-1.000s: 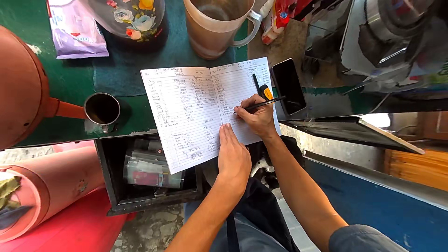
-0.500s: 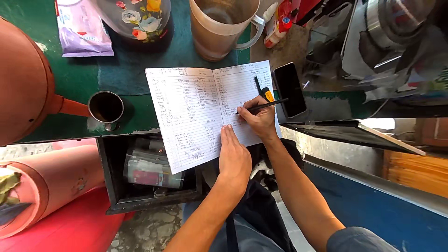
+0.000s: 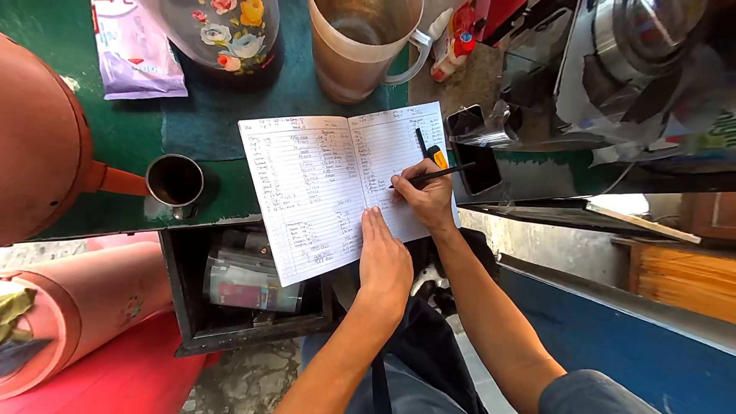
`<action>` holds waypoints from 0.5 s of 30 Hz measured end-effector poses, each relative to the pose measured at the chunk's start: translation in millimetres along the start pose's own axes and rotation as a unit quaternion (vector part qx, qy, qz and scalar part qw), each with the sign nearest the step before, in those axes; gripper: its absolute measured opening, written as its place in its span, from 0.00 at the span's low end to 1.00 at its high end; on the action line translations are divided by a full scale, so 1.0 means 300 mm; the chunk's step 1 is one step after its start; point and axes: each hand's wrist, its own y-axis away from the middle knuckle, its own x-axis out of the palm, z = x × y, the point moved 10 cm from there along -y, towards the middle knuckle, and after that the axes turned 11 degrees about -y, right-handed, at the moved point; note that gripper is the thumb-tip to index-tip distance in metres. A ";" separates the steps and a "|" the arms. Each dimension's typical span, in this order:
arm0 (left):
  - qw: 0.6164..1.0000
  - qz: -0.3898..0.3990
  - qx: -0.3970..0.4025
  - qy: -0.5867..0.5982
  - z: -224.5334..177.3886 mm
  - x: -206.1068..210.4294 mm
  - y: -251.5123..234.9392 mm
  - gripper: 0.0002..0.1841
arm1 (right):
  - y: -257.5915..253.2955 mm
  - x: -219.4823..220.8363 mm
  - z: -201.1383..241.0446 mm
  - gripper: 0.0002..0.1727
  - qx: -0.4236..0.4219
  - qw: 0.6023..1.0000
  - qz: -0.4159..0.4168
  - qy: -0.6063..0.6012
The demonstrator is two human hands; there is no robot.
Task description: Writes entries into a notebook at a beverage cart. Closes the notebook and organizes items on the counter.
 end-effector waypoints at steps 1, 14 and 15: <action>1.000 0.002 0.001 0.003 0.002 -0.001 0.000 0.25 | 0.001 -0.017 0.002 0.09 0.003 1.000 -0.011 0.000; 1.000 -0.006 -0.002 0.013 0.000 -0.003 -0.002 0.25 | 0.004 -0.079 0.005 0.10 -0.002 0.999 -0.025 0.021; 1.000 -0.004 -0.002 0.013 -0.001 -0.004 -0.002 0.26 | 0.005 -0.080 0.005 0.10 -0.004 0.999 -0.026 0.027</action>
